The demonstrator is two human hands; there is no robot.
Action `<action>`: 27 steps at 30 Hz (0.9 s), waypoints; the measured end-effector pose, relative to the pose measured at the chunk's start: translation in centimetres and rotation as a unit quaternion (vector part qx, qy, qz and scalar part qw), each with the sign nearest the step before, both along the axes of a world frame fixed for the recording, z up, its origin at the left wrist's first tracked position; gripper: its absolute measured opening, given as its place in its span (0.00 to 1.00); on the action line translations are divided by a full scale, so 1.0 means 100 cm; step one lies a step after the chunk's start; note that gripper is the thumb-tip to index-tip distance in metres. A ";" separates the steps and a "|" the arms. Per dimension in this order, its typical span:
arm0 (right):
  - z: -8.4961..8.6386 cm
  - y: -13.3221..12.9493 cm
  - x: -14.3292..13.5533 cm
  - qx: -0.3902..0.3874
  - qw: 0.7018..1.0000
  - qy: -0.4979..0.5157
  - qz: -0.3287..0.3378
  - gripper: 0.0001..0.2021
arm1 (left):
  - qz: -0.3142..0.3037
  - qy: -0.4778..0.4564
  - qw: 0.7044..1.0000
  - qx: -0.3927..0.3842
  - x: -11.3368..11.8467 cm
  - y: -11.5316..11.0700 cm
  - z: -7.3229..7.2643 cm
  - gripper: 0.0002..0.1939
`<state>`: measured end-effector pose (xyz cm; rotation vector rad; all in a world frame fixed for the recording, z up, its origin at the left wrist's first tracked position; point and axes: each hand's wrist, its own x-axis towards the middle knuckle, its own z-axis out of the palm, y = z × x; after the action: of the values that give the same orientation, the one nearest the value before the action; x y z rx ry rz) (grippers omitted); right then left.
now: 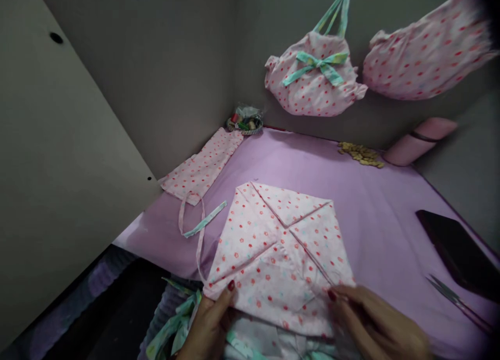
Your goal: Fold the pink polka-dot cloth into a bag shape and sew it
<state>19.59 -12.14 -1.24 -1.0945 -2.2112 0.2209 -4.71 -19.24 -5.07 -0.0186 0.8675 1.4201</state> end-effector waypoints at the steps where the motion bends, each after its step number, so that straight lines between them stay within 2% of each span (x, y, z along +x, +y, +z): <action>1: 0.007 0.011 -0.009 -0.050 0.999 -0.006 -0.010 0.07 | 0.002 -0.020 1.000 -0.006 -0.003 0.000 -0.001 0.30; 4: 0.019 0.041 -0.040 -0.173 0.984 -0.044 -0.028 0.11 | 0.020 -0.058 0.997 -0.042 -0.010 0.002 -0.001 0.22; 7: 0.018 0.058 -0.066 -0.221 0.967 -0.126 -0.006 0.10 | 0.051 -0.046 0.995 -0.072 -0.012 0.006 -0.001 0.15; 10: 0.013 0.060 -0.074 -0.236 0.962 -0.139 0.008 0.10 | 0.062 -0.039 0.995 -0.075 -0.012 0.009 0.001 0.12; 17: 0.006 0.058 -0.070 -0.262 0.962 -0.073 -0.010 0.09 | 0.080 -0.035 0.991 -0.097 -0.010 0.008 0.008 0.10; 23: 0.001 0.059 -0.071 -0.246 0.964 -0.095 -0.038 0.09 | 0.048 0.036 0.998 -0.003 -0.006 0.003 0.006 0.16; 27: -0.003 0.056 -0.070 -0.216 0.971 -0.097 -0.041 0.08 | 0.069 0.038 0.996 -0.048 -0.005 0.004 0.007 0.06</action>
<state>12.60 -6.53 -1.54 -1.4935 -2.3454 0.6043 -5.20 -18.87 -4.34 -0.1005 1.0126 1.5147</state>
